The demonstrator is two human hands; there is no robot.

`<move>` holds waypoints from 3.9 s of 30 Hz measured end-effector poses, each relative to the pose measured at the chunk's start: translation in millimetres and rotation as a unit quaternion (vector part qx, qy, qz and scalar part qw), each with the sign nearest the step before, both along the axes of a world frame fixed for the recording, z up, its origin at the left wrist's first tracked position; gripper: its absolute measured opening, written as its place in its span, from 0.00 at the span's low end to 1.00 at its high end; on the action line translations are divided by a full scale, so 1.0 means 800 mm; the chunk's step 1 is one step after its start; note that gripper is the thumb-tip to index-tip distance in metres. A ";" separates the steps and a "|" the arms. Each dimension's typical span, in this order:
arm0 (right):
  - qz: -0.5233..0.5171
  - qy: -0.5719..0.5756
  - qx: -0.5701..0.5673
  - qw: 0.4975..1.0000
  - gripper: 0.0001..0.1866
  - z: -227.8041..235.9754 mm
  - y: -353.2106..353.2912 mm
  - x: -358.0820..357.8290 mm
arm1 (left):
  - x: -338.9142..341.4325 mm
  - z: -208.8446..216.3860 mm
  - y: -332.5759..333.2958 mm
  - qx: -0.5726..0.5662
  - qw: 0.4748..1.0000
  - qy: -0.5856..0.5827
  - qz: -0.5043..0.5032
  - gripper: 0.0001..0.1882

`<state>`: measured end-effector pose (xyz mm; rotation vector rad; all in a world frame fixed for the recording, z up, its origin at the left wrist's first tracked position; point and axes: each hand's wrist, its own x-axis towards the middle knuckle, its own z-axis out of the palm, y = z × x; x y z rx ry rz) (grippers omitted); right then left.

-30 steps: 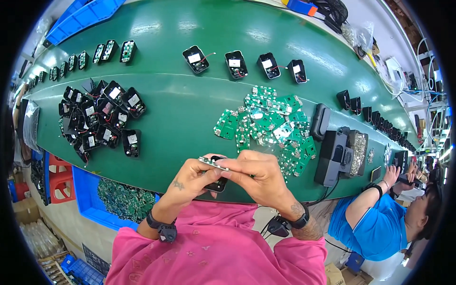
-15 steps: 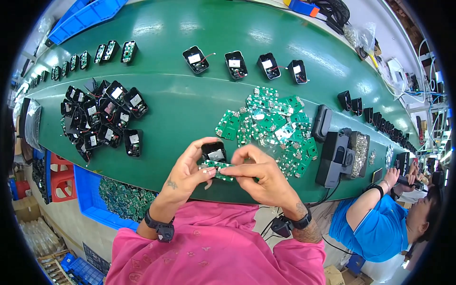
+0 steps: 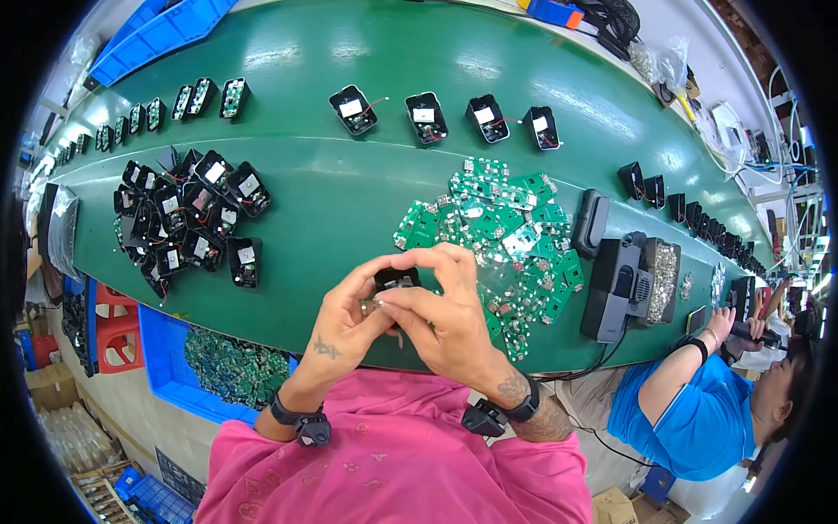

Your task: The person picks up a black housing and a circuit board, fits the board into the housing, and presses them together. The person then places the assembled unit onto the green conveyor belt and reaches for another circuit board.

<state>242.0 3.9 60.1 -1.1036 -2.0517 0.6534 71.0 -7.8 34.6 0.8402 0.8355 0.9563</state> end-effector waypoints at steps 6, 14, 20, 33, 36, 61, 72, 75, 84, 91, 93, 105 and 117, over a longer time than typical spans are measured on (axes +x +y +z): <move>-0.142 0.054 0.076 0.985 0.07 -0.015 -0.016 -0.016 | 0.006 0.008 -0.002 0.088 0.988 0.034 0.122 0.27; -0.003 0.047 0.161 0.986 0.14 -0.015 0.004 -0.006 | -0.003 0.007 -0.006 0.053 0.992 0.065 0.098 0.26; -0.001 0.043 0.124 0.991 0.10 -0.007 -0.010 -0.013 | 0.002 -0.002 -0.009 0.133 0.979 0.119 0.094 0.26; -0.101 0.043 0.057 0.992 0.05 0.000 -0.020 -0.012 | 0.009 0.006 -0.016 0.195 0.948 0.185 0.172 0.23; -0.066 0.049 0.034 0.996 0.06 0.010 -0.016 -0.012 | 0.001 0.008 -0.021 0.241 0.929 0.214 0.182 0.23; -0.007 -0.003 0.026 1.000 0.06 0.017 -0.005 -0.010 | -0.010 0.016 -0.013 0.304 0.898 0.284 0.140 0.20; -0.028 -0.066 0.009 0.997 0.04 -0.005 -0.001 -0.024 | 0.001 0.001 -0.004 0.350 0.835 0.379 0.189 0.22; -0.056 -0.055 0.041 0.996 0.03 -0.020 0.003 -0.031 | -0.003 -0.010 0.003 0.308 0.863 0.357 0.182 0.23; -0.166 0.117 -0.224 0.953 0.07 -0.017 0.007 -0.035 | -0.030 0.001 0.014 0.064 0.988 0.083 0.110 0.31; -0.080 0.326 -0.232 0.913 0.03 -0.011 -0.001 -0.048 | -0.030 0.006 0.010 0.114 0.971 0.188 0.092 0.32; -0.053 0.235 -0.175 0.955 0.02 -0.019 0.001 -0.044 | -0.027 0.003 0.010 0.160 0.968 0.169 0.095 0.32; -0.055 0.092 -0.165 0.980 0.07 0.017 0.004 -0.044 | -0.031 -0.028 0.009 0.328 0.884 0.289 0.168 0.24; -0.097 0.079 -0.196 0.973 0.13 0.010 0.009 -0.040 | -0.037 -0.006 0.006 0.185 0.953 0.202 0.126 0.27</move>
